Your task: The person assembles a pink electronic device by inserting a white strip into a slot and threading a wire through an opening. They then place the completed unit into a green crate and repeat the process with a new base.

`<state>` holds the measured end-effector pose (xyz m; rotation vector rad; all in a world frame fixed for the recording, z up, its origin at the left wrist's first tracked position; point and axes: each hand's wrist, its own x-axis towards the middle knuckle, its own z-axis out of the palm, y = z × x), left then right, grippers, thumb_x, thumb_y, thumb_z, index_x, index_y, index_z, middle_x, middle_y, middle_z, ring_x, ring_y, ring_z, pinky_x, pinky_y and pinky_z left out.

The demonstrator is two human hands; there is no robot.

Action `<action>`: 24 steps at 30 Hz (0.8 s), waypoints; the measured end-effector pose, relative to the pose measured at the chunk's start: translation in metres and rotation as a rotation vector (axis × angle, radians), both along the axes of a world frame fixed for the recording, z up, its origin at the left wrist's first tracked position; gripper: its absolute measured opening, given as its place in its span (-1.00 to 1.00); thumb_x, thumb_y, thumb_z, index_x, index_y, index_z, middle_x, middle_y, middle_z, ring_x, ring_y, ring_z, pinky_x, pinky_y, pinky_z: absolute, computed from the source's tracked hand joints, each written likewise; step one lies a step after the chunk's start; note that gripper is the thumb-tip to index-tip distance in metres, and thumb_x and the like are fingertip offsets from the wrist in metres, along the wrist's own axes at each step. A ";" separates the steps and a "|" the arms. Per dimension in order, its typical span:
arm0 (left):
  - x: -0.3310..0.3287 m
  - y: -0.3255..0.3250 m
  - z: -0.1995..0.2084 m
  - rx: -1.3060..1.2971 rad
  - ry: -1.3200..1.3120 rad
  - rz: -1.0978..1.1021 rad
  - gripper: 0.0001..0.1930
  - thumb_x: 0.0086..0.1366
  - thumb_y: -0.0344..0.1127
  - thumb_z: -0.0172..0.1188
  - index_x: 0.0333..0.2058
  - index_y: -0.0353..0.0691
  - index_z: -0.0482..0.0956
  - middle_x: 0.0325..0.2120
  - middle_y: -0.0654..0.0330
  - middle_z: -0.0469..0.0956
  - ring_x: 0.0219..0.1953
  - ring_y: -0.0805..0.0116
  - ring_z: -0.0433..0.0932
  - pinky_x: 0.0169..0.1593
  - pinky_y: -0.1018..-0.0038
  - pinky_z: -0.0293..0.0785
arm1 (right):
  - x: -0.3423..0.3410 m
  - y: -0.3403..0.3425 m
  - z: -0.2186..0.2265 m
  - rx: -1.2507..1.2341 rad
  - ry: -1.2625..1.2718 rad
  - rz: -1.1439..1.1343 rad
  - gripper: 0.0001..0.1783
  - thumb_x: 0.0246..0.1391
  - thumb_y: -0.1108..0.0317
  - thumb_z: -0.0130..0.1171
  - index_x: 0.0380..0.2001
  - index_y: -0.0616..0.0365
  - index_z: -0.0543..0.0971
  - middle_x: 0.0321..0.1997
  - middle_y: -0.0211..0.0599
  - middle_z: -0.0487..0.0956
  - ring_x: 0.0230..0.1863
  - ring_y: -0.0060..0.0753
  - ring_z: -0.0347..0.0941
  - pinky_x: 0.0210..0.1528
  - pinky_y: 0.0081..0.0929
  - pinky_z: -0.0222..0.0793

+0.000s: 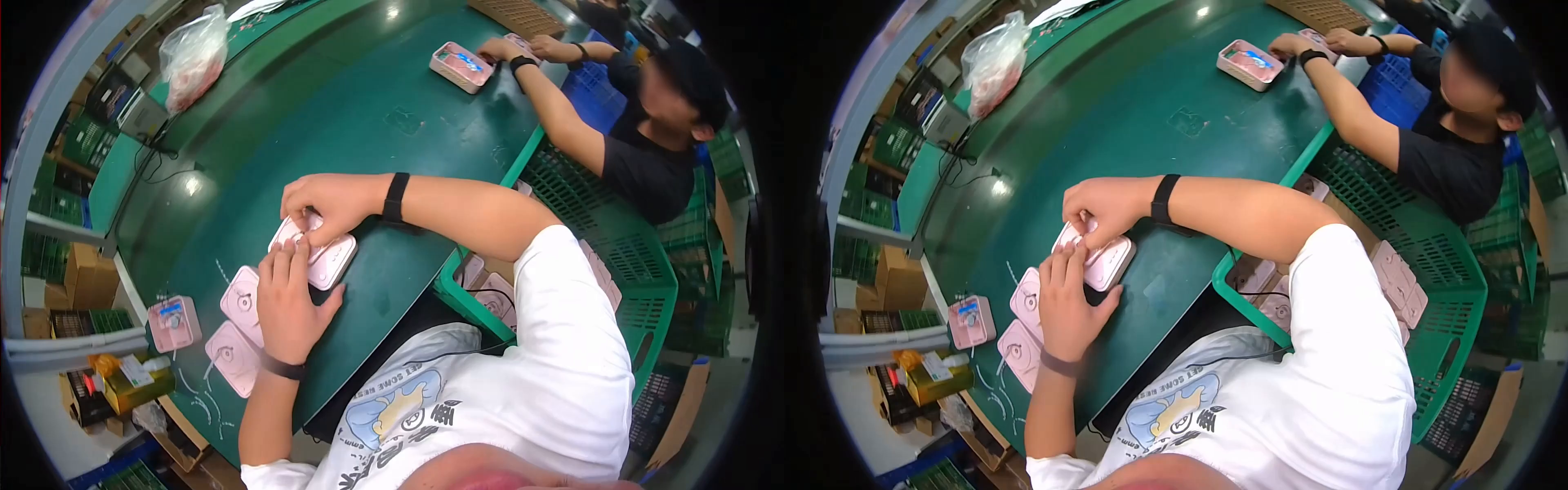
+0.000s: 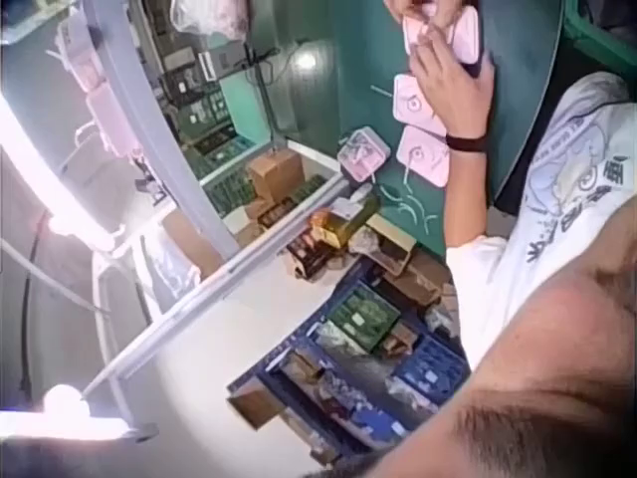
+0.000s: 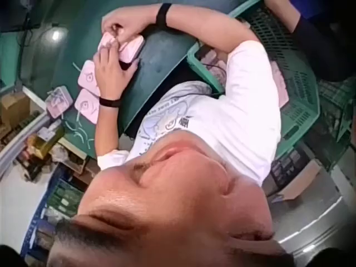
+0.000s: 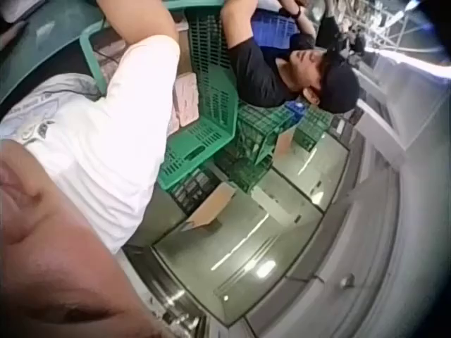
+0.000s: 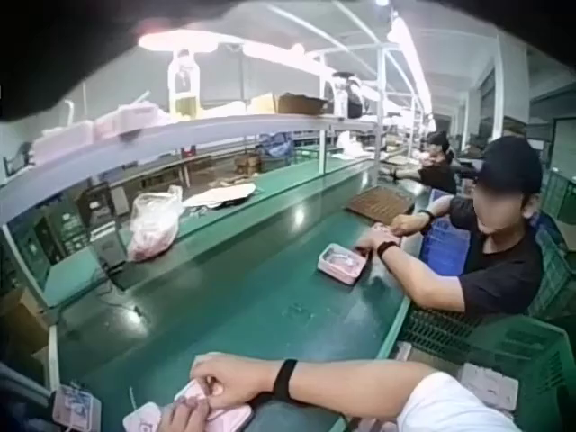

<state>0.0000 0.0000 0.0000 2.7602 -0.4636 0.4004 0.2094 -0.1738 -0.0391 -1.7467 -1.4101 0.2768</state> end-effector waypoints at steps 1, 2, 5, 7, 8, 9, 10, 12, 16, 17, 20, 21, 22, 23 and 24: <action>0.001 -0.006 0.002 0.035 0.028 0.026 -0.08 0.14 -0.08 0.70 0.43 -0.34 0.55 0.30 -0.12 0.57 0.37 -0.27 0.49 0.45 0.01 0.49 | 0.000 -0.002 0.002 -0.009 0.034 0.014 -0.75 0.05 0.20 0.59 -0.34 0.08 0.74 0.12 -0.08 0.76 0.13 -0.06 0.70 0.14 -0.17 0.64; 0.001 -0.010 0.003 0.069 0.056 0.055 -0.09 0.15 -0.12 0.69 0.43 -0.33 0.55 0.29 -0.13 0.58 0.37 -0.25 0.50 0.46 0.00 0.48 | 0.000 -0.004 0.004 -0.019 0.068 0.029 -0.74 0.05 0.22 0.59 -0.32 0.09 0.72 0.15 -0.06 0.76 0.12 -0.05 0.69 0.12 -0.16 0.64; 0.003 -0.012 0.002 0.089 0.080 0.063 -0.09 0.15 -0.15 0.69 0.44 -0.32 0.55 0.30 -0.14 0.59 0.37 -0.24 0.51 0.46 -0.01 0.48 | 0.000 -0.008 -0.001 -0.014 0.115 0.024 -0.72 0.03 0.20 0.60 -0.33 0.11 0.71 0.12 -0.06 0.74 0.09 -0.05 0.68 0.08 -0.15 0.63; 0.006 -0.005 0.002 0.073 0.077 0.045 -0.08 0.13 -0.15 0.71 0.44 -0.31 0.56 0.32 -0.13 0.60 0.39 -0.23 0.51 0.47 -0.03 0.47 | 0.001 -0.006 -0.001 0.027 0.142 0.007 -0.66 0.00 0.12 0.62 -0.36 0.11 0.72 0.00 -0.11 0.74 0.08 -0.05 0.69 0.07 -0.16 0.63; 0.005 -0.001 0.004 0.070 0.067 0.050 -0.08 0.13 -0.15 0.71 0.44 -0.31 0.56 0.32 -0.13 0.60 0.39 -0.23 0.51 0.47 -0.03 0.47 | 0.000 -0.004 0.001 0.024 0.131 0.011 -0.66 0.00 0.12 0.62 -0.36 0.11 0.72 0.00 -0.11 0.74 0.08 -0.05 0.69 0.07 -0.16 0.63; 0.004 0.006 0.008 0.052 0.078 0.025 -0.11 0.16 -0.17 0.68 0.44 -0.30 0.56 0.35 -0.13 0.58 0.43 -0.24 0.50 0.49 -0.04 0.45 | -0.002 -0.003 0.002 -0.002 0.091 -0.039 -0.65 -0.01 0.10 0.62 -0.37 0.12 0.72 -0.01 -0.10 0.75 0.05 -0.05 0.70 0.04 -0.16 0.63; 0.005 0.015 0.010 0.033 0.089 -0.003 -0.14 0.18 -0.20 0.65 0.45 -0.29 0.56 0.39 -0.13 0.57 0.46 -0.26 0.49 0.51 -0.05 0.43 | -0.005 -0.003 0.003 -0.028 0.050 -0.092 -0.63 -0.01 0.08 0.62 -0.37 0.12 0.72 -0.03 -0.09 0.75 0.03 -0.04 0.71 0.02 -0.15 0.63; 0.007 0.030 0.011 0.015 0.105 -0.027 -0.17 0.21 -0.23 0.62 0.45 -0.28 0.56 0.43 -0.13 0.55 0.49 -0.27 0.47 0.52 -0.06 0.42 | -0.007 -0.004 0.008 -0.053 0.014 -0.141 -0.61 -0.02 0.06 0.62 -0.37 0.13 0.72 -0.05 -0.08 0.76 0.00 -0.04 0.72 -0.01 -0.15 0.63; 0.005 0.052 0.011 -0.228 0.204 -0.117 -0.32 0.31 -0.35 0.40 0.43 -0.25 0.60 0.47 -0.14 0.56 0.55 -0.33 0.45 0.57 -0.09 0.38 | -0.005 0.004 0.013 -0.176 -0.003 -0.056 -0.58 0.04 0.03 0.60 -0.39 0.13 0.65 -0.23 -0.11 0.74 -0.22 -0.23 0.66 -0.21 -0.20 0.55; 0.013 0.057 0.010 -0.263 0.223 -0.130 -0.35 0.32 -0.37 0.34 0.41 -0.26 0.62 0.45 -0.14 0.59 0.55 -0.33 0.46 0.58 -0.10 0.38 | -0.006 -0.001 0.009 -0.156 0.106 -0.011 -0.56 0.03 0.03 0.60 -0.42 0.14 0.62 -0.37 -0.14 0.70 -0.33 -0.26 0.63 -0.27 -0.20 0.52; 0.030 0.044 0.011 -0.310 0.174 -0.108 -0.53 0.35 -0.36 0.34 0.23 -0.26 0.73 0.24 -0.10 0.73 0.38 -0.23 0.62 0.48 0.00 0.51 | -0.006 -0.020 0.021 -0.220 0.067 -0.050 -0.53 0.13 0.04 0.55 -0.45 0.19 0.56 -0.49 -0.26 0.60 -0.43 -0.39 0.49 -0.34 -0.28 0.45; 0.033 0.042 0.010 -0.306 0.100 -0.129 -0.60 0.35 -0.36 0.34 0.15 -0.26 0.77 0.14 -0.08 0.78 0.29 -0.17 0.69 0.41 0.05 0.59 | -0.004 -0.020 0.025 -0.232 0.100 -0.038 -0.56 0.19 0.08 0.52 -0.45 0.19 0.55 -0.49 -0.32 0.59 -0.43 -0.45 0.47 -0.34 -0.32 0.43; 0.033 0.038 0.013 -0.298 0.116 -0.079 -0.60 0.35 -0.36 0.34 0.15 -0.26 0.77 0.14 -0.08 0.78 0.29 -0.17 0.69 0.41 0.05 0.59 | -0.001 -0.022 0.027 -0.256 0.124 -0.045 -0.58 0.25 0.12 0.49 -0.45 0.20 0.55 -0.49 -0.37 0.57 -0.43 -0.51 0.44 -0.34 -0.36 0.41; 0.032 0.034 0.019 -0.322 0.173 -0.022 -0.67 0.34 -0.36 0.36 0.06 -0.25 0.78 0.00 -0.04 0.79 0.15 -0.12 0.73 0.28 0.07 0.64 | -0.002 -0.019 0.027 -0.249 0.140 0.000 -0.58 0.25 0.12 0.49 -0.45 0.20 0.55 -0.49 -0.37 0.57 -0.43 -0.51 0.44 -0.34 -0.36 0.41; 0.030 0.031 0.021 -0.350 0.221 0.025 -0.74 0.34 -0.35 0.38 -0.03 -0.24 0.80 -0.14 0.00 0.81 0.00 -0.07 0.76 0.15 0.09 0.70 | -0.003 -0.019 0.029 -0.268 0.210 0.001 -0.61 0.30 0.17 0.46 -0.44 0.21 0.55 -0.49 -0.42 0.56 -0.42 -0.56 0.41 -0.33 -0.39 0.38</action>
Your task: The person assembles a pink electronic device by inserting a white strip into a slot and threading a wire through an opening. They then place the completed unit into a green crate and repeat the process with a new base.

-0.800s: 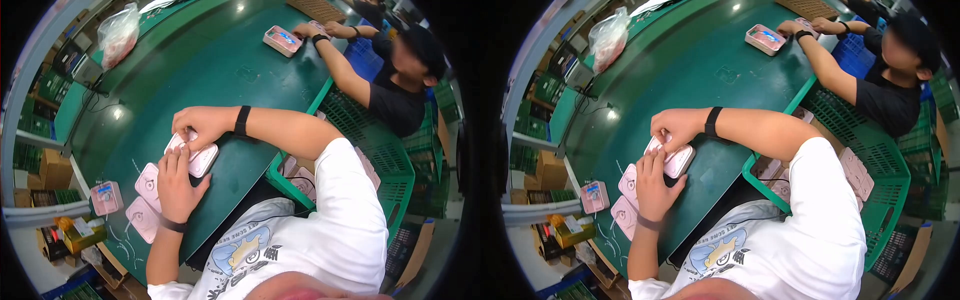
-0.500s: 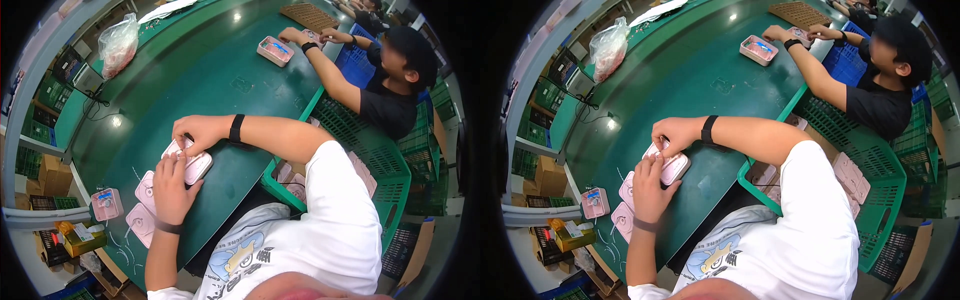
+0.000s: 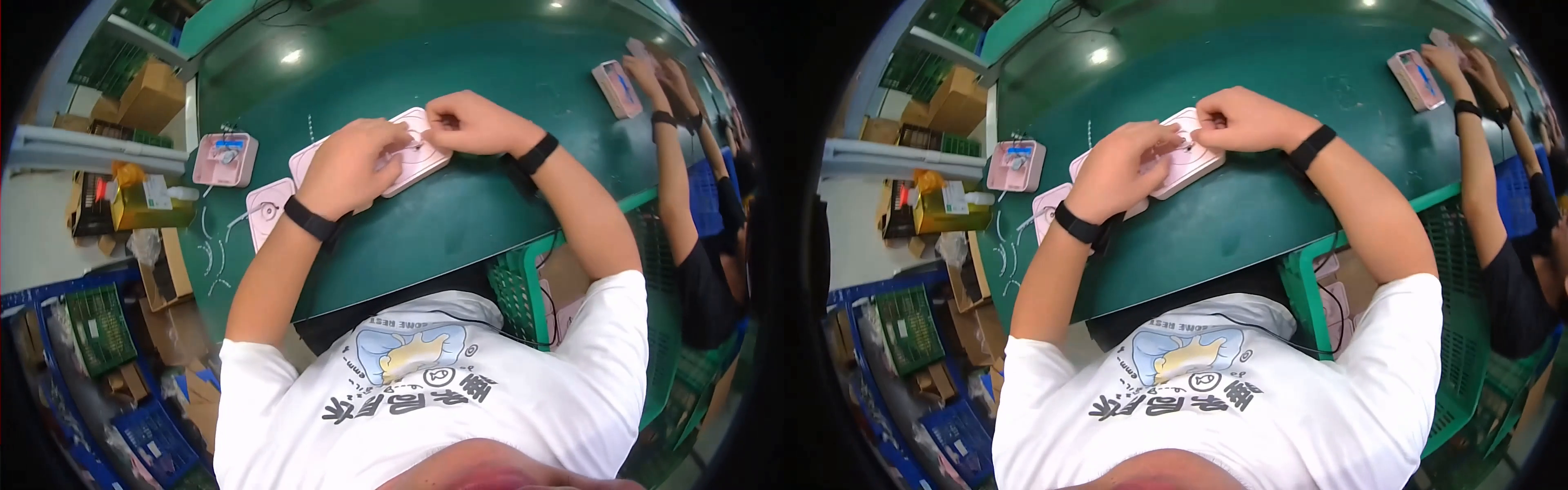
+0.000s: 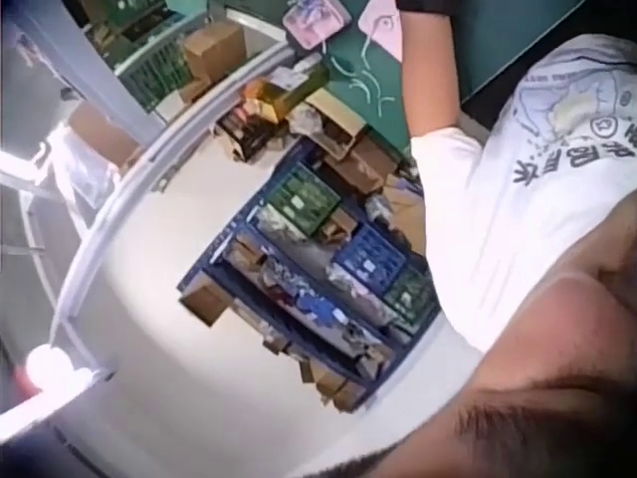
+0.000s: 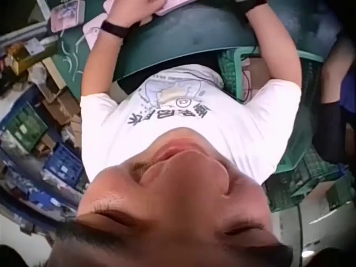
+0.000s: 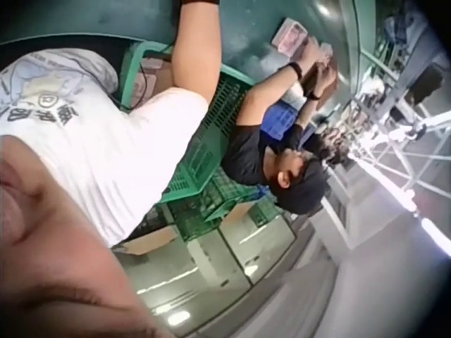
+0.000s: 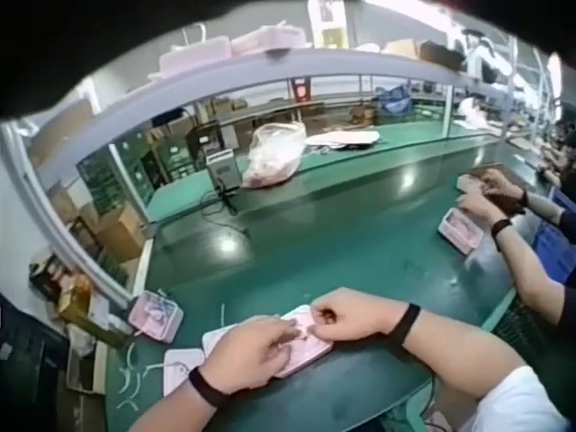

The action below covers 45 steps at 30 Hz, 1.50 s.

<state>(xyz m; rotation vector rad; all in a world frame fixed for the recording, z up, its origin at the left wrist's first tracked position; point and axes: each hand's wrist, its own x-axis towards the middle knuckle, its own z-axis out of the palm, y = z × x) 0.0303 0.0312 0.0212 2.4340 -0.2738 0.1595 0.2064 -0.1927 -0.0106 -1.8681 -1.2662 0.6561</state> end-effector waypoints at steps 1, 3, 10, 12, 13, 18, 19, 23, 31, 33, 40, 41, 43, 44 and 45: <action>0.002 -0.001 -0.005 0.003 0.003 0.016 -0.74 0.34 -0.35 0.38 -0.03 -0.24 0.80 -0.14 0.00 0.81 0.00 -0.07 0.76 0.15 0.09 0.70 | 0.002 0.001 -0.001 -0.024 0.061 -0.024 -0.64 0.35 0.22 0.42 -0.43 0.21 0.55 -0.48 -0.47 0.55 -0.41 -0.61 0.38 -0.33 -0.42 0.35; 0.004 -0.003 -0.011 0.081 -0.067 0.067 -0.81 0.31 -0.34 0.41 -0.13 -0.24 0.80 -0.24 0.05 0.78 -0.12 -0.03 0.76 0.02 0.07 0.70 | 0.004 0.007 -0.005 -0.024 0.049 -0.018 -0.65 0.38 0.24 0.40 -0.42 0.21 0.55 -0.48 -0.48 0.54 -0.41 -0.62 0.37 -0.33 -0.43 0.34; 0.010 -0.024 -0.018 0.240 -0.179 0.120 -0.92 0.27 -0.36 0.43 -0.34 -0.23 0.76 -0.33 0.06 0.74 -0.22 -0.04 0.75 -0.10 0.05 0.70 | 0.002 0.004 -0.006 -0.044 0.084 -0.042 -0.69 0.43 0.28 0.36 -0.39 0.19 0.56 -0.48 -0.52 0.52 -0.40 -0.68 0.32 -0.34 -0.46 0.29; 0.010 -0.027 -0.018 0.276 -0.189 0.139 -0.91 0.25 -0.37 0.43 -0.40 -0.23 0.74 -0.34 0.05 0.72 -0.23 -0.05 0.75 -0.12 0.06 0.70 | 0.005 0.004 -0.007 -0.036 0.072 -0.039 -0.70 0.44 0.28 0.36 -0.38 0.18 0.56 -0.47 -0.53 0.51 -0.40 -0.68 0.32 -0.34 -0.46 0.28; 0.010 -0.028 -0.018 0.276 -0.187 0.140 -0.91 0.25 -0.37 0.43 -0.40 -0.23 0.74 -0.34 0.05 0.72 -0.23 -0.05 0.75 -0.12 0.06 0.70 | 0.006 0.004 -0.007 -0.032 0.067 -0.036 -0.70 0.44 0.28 0.36 -0.38 0.18 0.56 -0.47 -0.53 0.51 -0.41 -0.68 0.32 -0.34 -0.46 0.28; 0.011 -0.028 -0.017 0.218 -0.179 0.193 -0.90 0.23 -0.36 0.43 -0.44 -0.22 0.74 -0.32 0.03 0.71 -0.24 -0.08 0.74 -0.10 0.05 0.71 | 0.001 0.005 -0.006 -0.046 0.095 -0.030 -0.70 0.43 0.29 0.36 -0.38 0.17 0.55 -0.46 -0.54 0.52 -0.40 -0.68 0.33 -0.34 -0.46 0.29; 0.013 -0.026 -0.017 0.196 -0.159 0.197 -0.90 0.23 -0.36 0.43 -0.44 -0.22 0.74 -0.32 0.02 0.71 -0.24 -0.09 0.74 -0.09 0.05 0.71 | 0.001 0.005 -0.005 -0.039 0.087 -0.030 -0.71 0.42 0.29 0.37 -0.37 0.17 0.54 -0.46 -0.55 0.52 -0.40 -0.68 0.33 -0.34 -0.47 0.29; 0.017 -0.022 -0.012 0.219 -0.089 0.175 -0.91 0.23 -0.36 0.46 -0.38 -0.24 0.77 -0.27 0.08 0.71 -0.21 -0.03 0.75 -0.08 0.13 0.72 | 0.002 0.004 -0.004 -0.029 0.093 -0.028 -0.72 0.39 0.31 0.38 -0.37 0.15 0.52 -0.45 -0.57 0.52 -0.39 -0.68 0.34 -0.32 -0.48 0.29; 0.039 0.011 -0.020 0.023 0.130 0.179 -0.62 0.21 -0.13 0.61 -0.06 -0.17 0.81 -0.04 -0.05 0.69 -0.03 -0.10 0.74 0.05 0.10 0.72 | 0.004 0.006 -0.004 -0.047 0.129 -0.005 -0.74 0.33 0.34 0.39 -0.35 0.10 0.49 -0.42 -0.55 0.53 -0.38 -0.67 0.36 -0.30 -0.52 0.31; 0.046 0.018 -0.018 -0.021 0.149 0.204 -0.52 0.19 -0.08 0.65 0.03 -0.16 0.79 0.01 -0.08 0.68 0.01 -0.11 0.74 0.08 0.11 0.72 | -0.001 0.010 -0.003 -0.043 0.111 0.003 -0.74 0.31 0.34 0.40 -0.35 0.09 0.48 -0.40 -0.54 0.52 -0.37 -0.68 0.36 -0.30 -0.52 0.32; 0.021 0.007 -0.004 0.299 0.233 0.196 -0.10 0.03 0.06 0.76 0.28 -0.26 0.64 0.18 -0.15 0.58 0.21 -0.18 0.69 0.31 0.08 0.66 | 0.002 -0.001 -0.006 -0.038 0.163 -0.011 -0.80 0.28 0.34 0.41 -0.25 0.12 0.55 -0.37 -0.54 0.52 -0.36 -0.68 0.38 -0.29 -0.53 0.34; 0.011 0.006 -0.009 0.302 0.223 0.195 -0.10 0.03 0.06 0.76 0.28 -0.26 0.64 0.18 -0.15 0.58 0.21 -0.18 0.69 0.31 0.08 0.66 | 0.002 -0.001 -0.004 -0.035 0.180 -0.016 -0.82 0.28 0.34 0.41 -0.22 0.13 0.57 -0.35 -0.53 0.53 -0.35 -0.68 0.39 -0.29 -0.53 0.35; -0.013 0.002 -0.020 0.416 -0.052 0.101 -0.02 0.07 0.11 0.73 0.36 -0.30 0.57 0.15 -0.15 0.63 0.21 -0.17 0.70 0.29 0.02 0.66 | 0.003 -0.001 0.003 -0.012 0.105 -0.035 -0.81 0.29 0.34 0.41 -0.16 0.13 0.61 -0.30 -0.51 0.57 -0.33 -0.67 0.42 -0.27 -0.53 0.37; -0.020 0.003 -0.022 0.468 -0.186 0.053 0.01 0.09 0.14 0.71 0.41 -0.32 0.53 0.13 -0.15 0.66 0.21 -0.16 0.71 0.27 -0.01 0.66 | 0.002 0.000 0.006 0.006 0.038 -0.050 -0.80 0.29 0.34 0.42 -0.10 0.14 0.64 -0.25 -0.49 0.60 -0.31 -0.66 0.44 -0.25 -0.54 0.40; -0.022 0.007 -0.023 0.466 -0.187 0.050 0.01 0.09 0.14 0.71 0.41 -0.32 0.53 0.13 -0.15 0.66 0.21 -0.16 0.71 0.27 -0.01 0.66 | 0.000 0.000 0.008 0.024 -0.028 -0.064 -0.76 0.30 0.33 0.42 -0.04 0.15 0.68 -0.20 -0.47 0.64 -0.28 -0.65 0.47 -0.22 -0.54 0.43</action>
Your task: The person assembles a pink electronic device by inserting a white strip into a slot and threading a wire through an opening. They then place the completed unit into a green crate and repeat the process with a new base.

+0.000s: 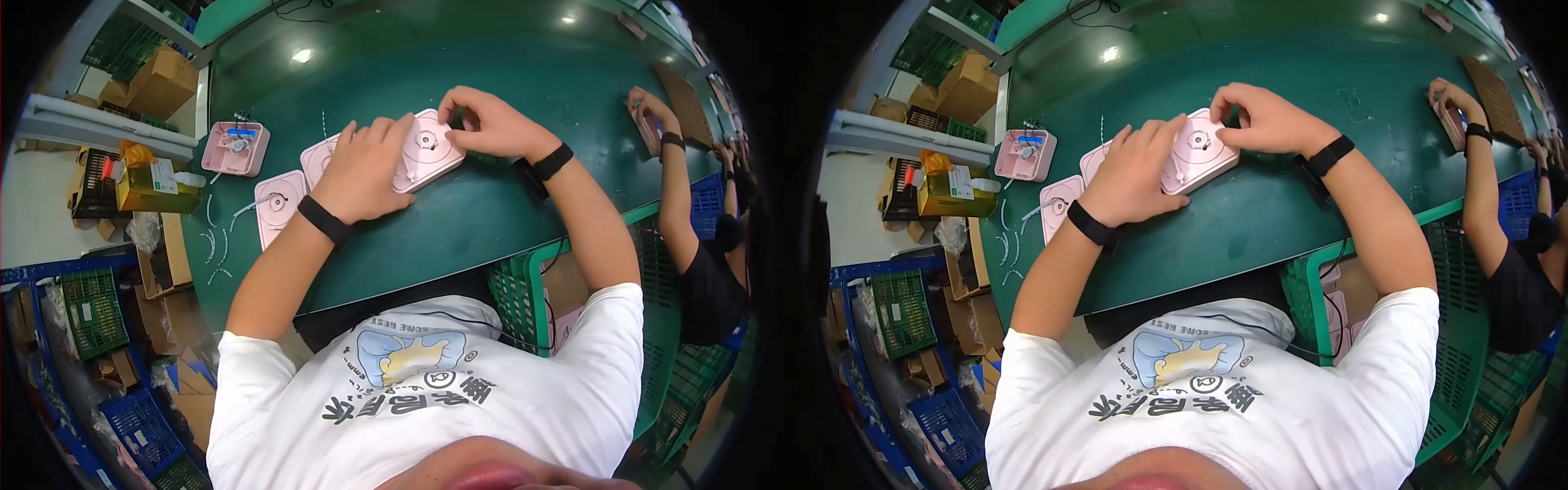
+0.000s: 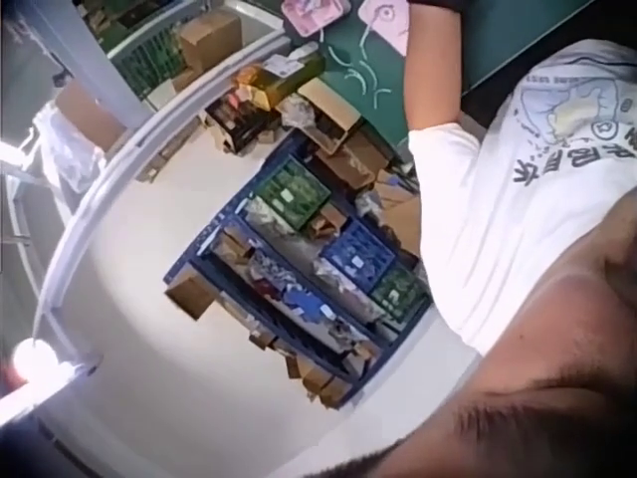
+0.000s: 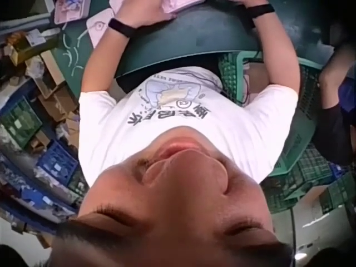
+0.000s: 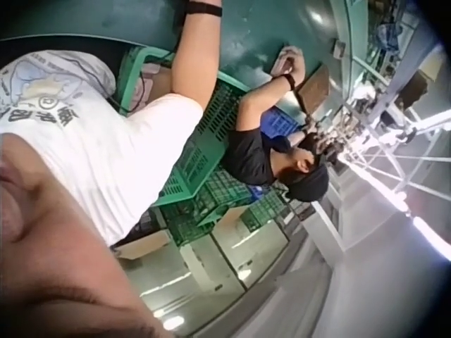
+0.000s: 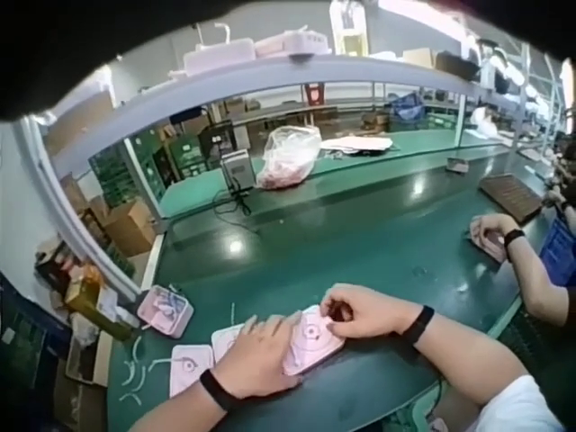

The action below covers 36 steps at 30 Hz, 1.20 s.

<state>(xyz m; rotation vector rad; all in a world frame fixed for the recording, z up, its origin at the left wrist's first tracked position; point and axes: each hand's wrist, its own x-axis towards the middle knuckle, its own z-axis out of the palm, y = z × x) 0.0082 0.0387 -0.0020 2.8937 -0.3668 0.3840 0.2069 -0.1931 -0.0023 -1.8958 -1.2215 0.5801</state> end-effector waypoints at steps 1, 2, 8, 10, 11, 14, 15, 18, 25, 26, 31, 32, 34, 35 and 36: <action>0.003 0.006 0.003 -0.123 0.028 -0.023 0.02 0.14 0.14 0.69 0.44 -0.33 0.49 0.15 -0.16 0.67 0.22 -0.15 0.71 0.28 0.00 0.65 | -0.001 0.002 0.003 0.001 -0.010 0.005 -0.76 0.30 0.33 0.42 -0.04 0.15 0.68 -0.20 -0.47 0.64 -0.28 -0.65 0.47 -0.22 -0.54 0.43; 0.006 0.012 0.006 -0.246 0.055 -0.046 0.03 0.19 0.15 0.66 0.48 -0.33 0.46 0.17 -0.17 0.68 0.22 -0.15 0.71 0.28 0.00 0.64 | -0.005 0.003 0.004 0.097 -0.050 0.015 -0.71 0.30 0.31 0.44 0.02 0.15 0.69 -0.14 -0.45 0.67 -0.26 -0.63 0.50 -0.19 -0.55 0.45; 0.025 0.015 0.044 -1.217 0.554 0.252 -0.03 0.37 0.13 0.57 0.52 -0.36 0.38 0.29 -0.22 0.65 0.31 -0.16 0.66 0.35 0.04 0.59 | -0.021 0.007 0.009 0.324 -0.054 0.040 -0.51 0.37 0.15 0.49 0.24 0.16 0.69 0.00 -0.36 0.75 -0.17 -0.50 0.62 -0.06 -0.56 0.57; 0.015 0.013 0.047 -1.220 0.428 0.251 -0.04 0.42 0.11 0.54 0.55 -0.39 0.34 0.35 -0.29 0.59 0.37 -0.19 0.63 0.39 0.09 0.57 | -0.007 0.006 -0.001 0.276 0.049 -0.084 -0.48 0.39 0.11 0.48 0.25 0.19 0.68 0.00 -0.35 0.75 -0.14 -0.47 0.64 -0.04 -0.53 0.59; 0.012 0.011 0.046 -1.221 0.373 0.242 -0.04 0.45 0.10 0.52 0.56 -0.40 0.31 0.38 -0.32 0.56 0.40 -0.20 0.61 0.41 0.12 0.56 | 0.006 0.002 -0.008 0.230 0.167 -0.205 -0.46 0.41 0.06 0.46 0.25 0.22 0.67 0.00 -0.34 0.75 -0.11 -0.45 0.66 -0.02 -0.50 0.61; -0.014 0.041 0.021 -0.583 0.095 0.240 0.07 0.37 0.16 0.57 0.59 -0.40 0.27 0.45 -0.36 0.47 0.48 -0.25 0.53 0.49 0.02 0.48 | 0.044 -0.008 -0.010 0.141 0.368 -0.556 -0.40 0.46 -0.02 0.40 0.26 0.29 0.65 0.03 -0.27 0.75 -0.03 -0.35 0.69 0.03 -0.44 0.66; -0.025 0.052 0.013 -0.585 0.093 0.225 0.07 0.37 0.16 0.57 0.59 -0.40 0.27 0.45 -0.36 0.47 0.48 -0.25 0.53 0.49 0.02 0.48 | 0.055 -0.012 -0.012 0.090 0.466 -0.771 -0.37 0.49 -0.05 0.36 0.26 0.34 0.63 0.05 -0.21 0.74 0.02 -0.29 0.71 0.06 -0.40 0.69; -0.047 0.075 0.001 -0.210 0.211 0.299 0.26 0.19 0.18 0.68 0.64 -0.39 0.19 0.55 -0.32 0.36 0.56 -0.28 0.42 0.57 -0.11 0.34 | 0.082 -0.042 -0.029 0.470 0.777 -1.113 -0.36 0.47 -0.03 0.33 0.25 0.38 0.60 0.10 -0.10 0.72 0.06 -0.21 0.73 0.11 -0.38 0.69; -0.059 0.074 0.017 -0.315 0.309 0.174 0.42 -0.07 0.04 0.74 0.67 -0.37 0.11 0.46 -0.30 0.43 0.49 -0.34 0.45 0.58 -0.21 0.29 | 0.111 -0.058 -0.053 0.276 -0.692 -1.370 -0.46 0.42 0.13 0.33 0.24 0.34 0.62 0.14 0.03 0.71 0.18 -0.07 0.70 0.26 -0.21 0.63; -0.059 0.071 0.017 -0.291 0.280 0.160 0.43 -0.10 0.01 0.73 0.67 -0.37 0.10 0.43 -0.30 0.45 0.46 -0.35 0.47 0.56 -0.20 0.32 | 0.099 -0.049 -0.048 0.404 -0.634 -1.101 -0.49 0.41 0.17 0.32 0.23 0.33 0.63 0.16 0.03 0.71 0.21 -0.04 0.69 0.29 -0.17 0.61; -0.035 0.026 0.021 -0.334 0.224 0.178 0.38 -0.07 -0.06 0.69 0.67 -0.39 0.10 0.38 -0.26 0.48 0.36 -0.33 0.53 0.46 -0.11 0.47 | -0.009 0.028 -0.012 -0.100 -0.230 -0.166 -0.67 0.49 0.19 0.29 0.09 0.21 0.76 0.15 -0.06 0.75 0.23 -0.05 0.64 0.29 -0.14 0.57; -0.031 0.019 0.019 -0.364 0.266 0.174 0.36 -0.03 -0.07 0.68 0.67 -0.41 0.09 0.40 -0.26 0.46 0.34 -0.32 0.54 0.42 -0.07 0.51 | -0.022 0.043 -0.013 -0.104 -0.225 -0.156 -0.67 0.49 0.19 0.29 0.09 0.21 0.76 0.15 -0.06 0.75 0.23 -0.05 0.64 0.29 -0.14 0.57; -0.027 0.007 0.001 -0.386 0.171 0.166 0.35 -0.01 -0.06 0.67 0.67 -0.42 0.09 0.42 -0.27 0.44 0.33 -0.32 0.54 0.40 -0.06 0.53 | -0.041 0.061 -0.013 -0.188 -0.351 -0.038 -0.60 0.46 0.05 0.28 0.04 0.14 0.82 0.17 -0.06 0.76 0.29 0.10 0.56 0.36 -0.07 0.52; -0.026 0.001 -0.010 -0.399 0.072 0.150 0.35 0.01 -0.05 0.67 0.67 -0.43 0.08 0.43 -0.28 0.43 0.33 -0.33 0.55 0.39 -0.05 0.54 | -0.041 0.063 -0.013 -0.197 -0.345 -0.028 -0.60 0.46 0.05 0.28 0.04 0.14 0.82 0.17 -0.06 0.76 0.29 0.10 0.56 0.36 -0.07 0.52; -0.024 -0.003 -0.014 -0.406 -0.028 0.135 0.34 0.03 -0.04 0.66 0.67 -0.45 0.07 0.45 -0.28 0.41 0.32 -0.33 0.55 0.37 -0.04 0.55 | -0.038 0.066 -0.015 -0.135 -0.335 -0.026 -0.61 0.45 0.06 0.30 0.04 0.14 0.82 0.18 -0.08 0.75 0.28 0.08 0.56 0.35 -0.09 0.52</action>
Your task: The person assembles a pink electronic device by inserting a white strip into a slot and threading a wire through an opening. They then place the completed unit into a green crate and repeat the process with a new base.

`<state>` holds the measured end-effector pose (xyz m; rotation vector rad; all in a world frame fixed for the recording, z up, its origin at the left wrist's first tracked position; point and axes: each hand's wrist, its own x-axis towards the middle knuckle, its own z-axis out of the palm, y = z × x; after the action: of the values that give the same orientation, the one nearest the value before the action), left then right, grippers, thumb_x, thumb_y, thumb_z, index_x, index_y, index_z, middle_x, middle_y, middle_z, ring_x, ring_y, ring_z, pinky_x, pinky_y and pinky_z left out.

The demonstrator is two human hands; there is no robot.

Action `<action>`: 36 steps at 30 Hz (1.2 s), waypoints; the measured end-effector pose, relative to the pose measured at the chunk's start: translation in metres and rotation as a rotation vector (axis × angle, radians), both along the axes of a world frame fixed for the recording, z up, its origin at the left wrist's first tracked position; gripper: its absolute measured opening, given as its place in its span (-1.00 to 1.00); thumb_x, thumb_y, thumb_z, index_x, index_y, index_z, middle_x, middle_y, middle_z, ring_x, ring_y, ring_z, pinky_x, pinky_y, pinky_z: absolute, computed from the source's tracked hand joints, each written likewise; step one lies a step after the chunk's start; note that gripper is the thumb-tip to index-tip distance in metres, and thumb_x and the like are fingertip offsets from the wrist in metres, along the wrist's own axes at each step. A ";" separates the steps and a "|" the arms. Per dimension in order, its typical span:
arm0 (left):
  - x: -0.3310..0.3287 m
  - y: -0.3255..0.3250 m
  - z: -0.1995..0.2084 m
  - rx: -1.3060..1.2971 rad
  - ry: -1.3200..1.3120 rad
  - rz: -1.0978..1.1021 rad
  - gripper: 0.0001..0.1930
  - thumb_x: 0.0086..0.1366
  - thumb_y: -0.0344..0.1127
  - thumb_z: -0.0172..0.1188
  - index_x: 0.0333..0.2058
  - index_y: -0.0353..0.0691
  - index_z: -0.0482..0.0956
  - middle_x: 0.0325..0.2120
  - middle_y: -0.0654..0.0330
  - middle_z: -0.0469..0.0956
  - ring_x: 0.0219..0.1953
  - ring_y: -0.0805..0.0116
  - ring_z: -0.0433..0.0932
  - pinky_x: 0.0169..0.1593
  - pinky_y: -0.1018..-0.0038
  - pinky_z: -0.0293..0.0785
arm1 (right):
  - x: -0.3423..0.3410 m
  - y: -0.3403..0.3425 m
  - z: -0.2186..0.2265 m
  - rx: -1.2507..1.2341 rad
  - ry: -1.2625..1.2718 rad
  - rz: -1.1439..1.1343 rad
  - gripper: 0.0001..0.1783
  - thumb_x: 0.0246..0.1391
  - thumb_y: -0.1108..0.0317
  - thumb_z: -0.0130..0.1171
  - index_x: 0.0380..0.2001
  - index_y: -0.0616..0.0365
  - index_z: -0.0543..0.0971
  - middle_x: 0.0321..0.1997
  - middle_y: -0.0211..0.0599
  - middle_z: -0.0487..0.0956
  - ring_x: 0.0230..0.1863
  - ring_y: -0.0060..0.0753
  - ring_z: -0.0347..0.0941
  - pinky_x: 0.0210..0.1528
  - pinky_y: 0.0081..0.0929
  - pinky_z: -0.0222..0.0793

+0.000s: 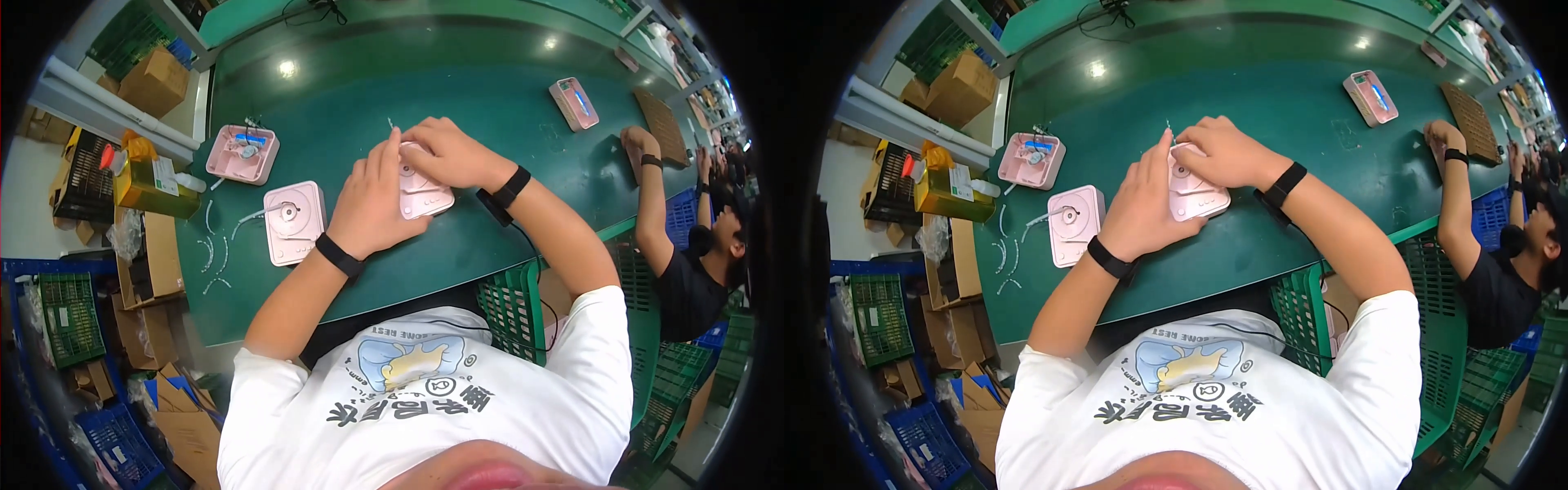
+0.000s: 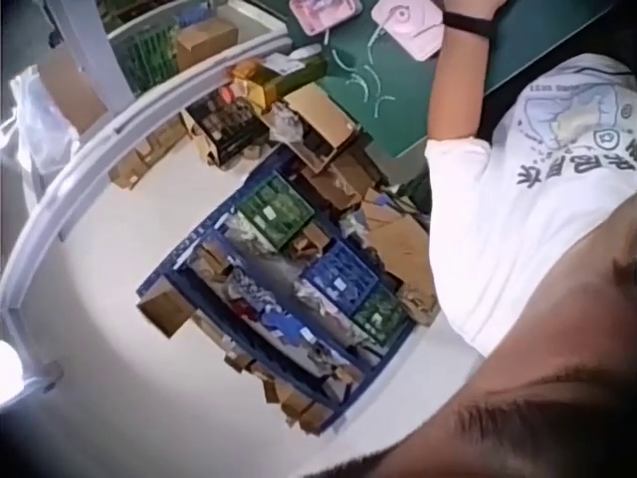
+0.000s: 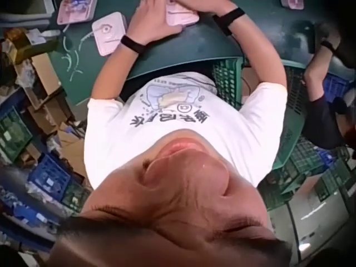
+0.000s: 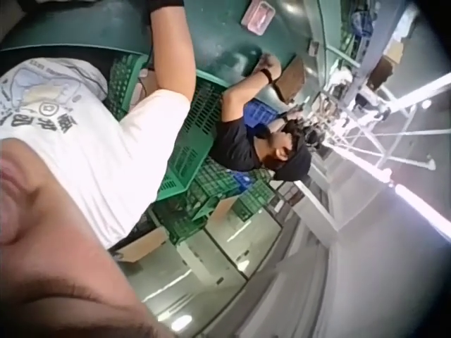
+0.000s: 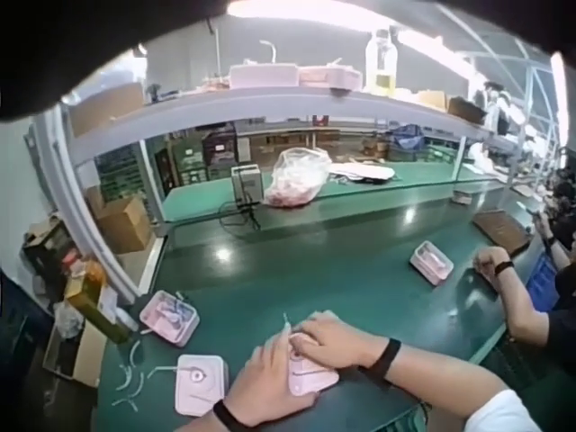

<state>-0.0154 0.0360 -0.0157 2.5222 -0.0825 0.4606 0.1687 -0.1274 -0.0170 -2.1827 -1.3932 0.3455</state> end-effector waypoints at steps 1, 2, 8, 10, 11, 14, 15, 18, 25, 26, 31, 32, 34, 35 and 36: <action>0.000 -0.003 -0.002 -0.006 0.006 0.009 0.34 0.03 -0.04 0.66 0.67 -0.45 0.07 0.45 -0.28 0.41 0.32 -0.33 0.55 0.37 -0.04 0.55 | 0.003 0.003 -0.002 0.062 0.010 0.013 -0.61 0.44 0.07 0.31 0.04 0.14 0.82 0.19 -0.10 0.74 0.27 0.07 0.56 0.33 -0.10 0.53; -0.001 -0.005 -0.004 0.011 -0.017 0.011 0.35 0.05 -0.02 0.67 0.67 -0.46 0.05 0.46 -0.29 0.40 0.32 -0.33 0.55 0.37 -0.05 0.55 | 0.005 0.007 -0.005 0.124 0.021 0.026 -0.62 0.43 0.09 0.33 0.04 0.14 0.82 0.19 -0.11 0.73 0.26 0.05 0.56 0.31 -0.12 0.53; -0.014 -0.015 -0.015 0.067 -0.060 0.109 0.41 0.09 0.11 0.71 0.69 -0.46 0.00 0.48 -0.29 0.37 0.31 -0.31 0.54 0.33 -0.08 0.55 | 0.008 -0.009 -0.006 0.361 0.008 0.053 -0.72 0.35 0.23 0.46 0.03 0.08 0.80 0.05 -0.32 0.72 0.10 -0.27 0.57 -0.04 -0.34 0.50; -0.012 -0.013 -0.015 0.064 -0.034 0.138 0.43 0.09 0.13 0.72 0.69 -0.46 0.00 0.47 -0.28 0.37 0.32 -0.30 0.54 0.32 -0.08 0.54 | 0.010 -0.012 0.007 0.369 -0.040 0.009 -0.71 0.30 0.24 0.51 0.02 0.05 0.81 -0.02 -0.41 0.72 0.00 -0.40 0.57 -0.13 -0.42 0.45; -0.011 -0.013 -0.014 0.062 -0.011 0.155 0.44 0.09 0.14 0.73 0.69 -0.45 -0.01 0.47 -0.27 0.37 0.32 -0.29 0.53 0.31 -0.08 0.54 | 0.012 -0.013 0.013 0.365 -0.033 0.010 -0.71 0.30 0.24 0.51 0.02 0.05 0.81 -0.02 -0.41 0.72 0.00 -0.40 0.57 -0.13 -0.42 0.45; -0.013 -0.012 -0.009 0.050 0.041 0.175 0.46 0.07 0.17 0.74 0.69 -0.45 -0.01 0.46 -0.25 0.37 0.34 -0.27 0.52 0.30 -0.08 0.53 | 0.008 -0.017 0.024 0.191 0.303 -0.039 -0.73 0.26 0.27 0.53 -0.01 0.05 0.80 -0.12 -0.51 0.71 -0.16 -0.58 0.55 -0.19 -0.52 0.40; -0.010 -0.010 -0.008 0.045 0.050 0.173 0.46 0.06 0.17 0.75 0.69 -0.44 0.00 0.46 -0.24 0.37 0.34 -0.27 0.51 0.30 -0.08 0.52 | 0.006 -0.016 0.019 0.189 0.308 -0.043 -0.73 0.26 0.27 0.53 -0.01 0.05 0.80 -0.12 -0.51 0.71 -0.16 -0.58 0.55 -0.19 -0.52 0.40; -0.008 -0.008 -0.010 0.043 0.057 0.171 0.46 0.05 0.17 0.76 0.69 -0.44 0.01 0.45 -0.22 0.37 0.36 -0.25 0.50 0.29 -0.08 0.52 | -0.002 -0.007 -0.004 0.344 0.503 -0.113 -0.78 0.25 0.33 0.52 -0.07 0.08 0.77 -0.18 -0.56 0.69 -0.25 -0.67 0.52 -0.23 -0.58 0.39; -0.008 -0.008 -0.005 0.087 0.063 0.193 0.43 0.06 0.16 0.76 0.66 -0.44 0.06 0.45 -0.21 0.37 0.37 -0.24 0.50 0.29 -0.09 0.52 | -0.003 -0.008 0.011 0.283 0.356 -0.070 -0.82 0.23 0.39 0.49 -0.14 0.11 0.72 -0.22 -0.52 0.69 -0.22 -0.63 0.57 -0.20 -0.50 0.48; -0.008 -0.010 -0.004 0.080 0.050 0.194 0.41 0.07 0.16 0.76 0.66 -0.45 0.07 0.45 -0.23 0.38 0.38 -0.26 0.49 0.31 -0.09 0.51 | -0.004 -0.011 0.011 0.267 0.375 -0.048 -0.82 0.22 0.40 0.48 -0.14 0.12 0.71 -0.22 -0.48 0.70 -0.22 -0.60 0.59 -0.19 -0.48 0.50; 0.000 -0.004 -0.007 0.095 -0.027 0.100 0.33 0.13 0.13 0.73 0.62 -0.50 0.12 0.44 -0.34 0.39 0.44 -0.37 0.44 0.45 -0.11 0.46 | 0.003 -0.007 -0.005 0.377 0.069 0.019 -0.79 0.10 0.44 0.43 -0.19 0.15 0.66 -0.18 -0.11 0.74 -0.19 -0.07 0.72 -0.12 -0.24 0.64; 0.000 -0.004 -0.008 0.081 -0.018 0.101 0.32 0.14 0.11 0.74 0.62 -0.51 0.12 0.43 -0.37 0.39 0.45 -0.40 0.43 0.48 -0.11 0.43 | 0.003 -0.006 -0.007 0.401 0.113 0.001 -0.79 0.10 0.42 0.43 -0.19 0.14 0.66 -0.18 -0.11 0.75 -0.17 -0.02 0.73 -0.10 -0.19 0.66; -0.004 -0.003 -0.008 0.076 -0.008 0.096 0.31 0.14 0.07 0.75 0.62 -0.51 0.12 0.44 -0.40 0.38 0.46 -0.43 0.40 0.51 -0.11 0.40 | 0.003 0.002 -0.018 0.472 0.163 -0.021 -0.79 0.11 0.39 0.44 -0.18 0.13 0.67 -0.18 -0.11 0.77 -0.14 0.02 0.76 -0.08 -0.11 0.68; -0.005 -0.005 -0.008 0.084 -0.010 0.089 0.31 0.13 0.05 0.75 0.62 -0.50 0.11 0.44 -0.40 0.37 0.46 -0.43 0.40 0.52 -0.11 0.39 | 0.001 0.002 -0.023 0.517 0.167 -0.025 -0.78 0.11 0.38 0.44 -0.17 0.12 0.68 -0.18 -0.12 0.78 -0.12 0.02 0.78 -0.08 -0.09 0.68; -0.009 -0.004 -0.006 0.094 0.003 0.092 0.31 0.13 0.02 0.76 0.63 -0.49 0.11 0.46 -0.39 0.35 0.47 -0.42 0.39 0.53 -0.10 0.37 | -0.002 0.005 -0.021 0.525 0.204 -0.007 -0.79 0.11 0.39 0.43 -0.16 0.11 0.69 -0.18 -0.12 0.78 -0.12 0.01 0.78 -0.08 -0.09 0.68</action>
<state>-0.0244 0.0321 -0.0219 2.6278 0.0139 0.4998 0.1670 -0.1224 -0.0376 -1.6734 -1.1995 0.1669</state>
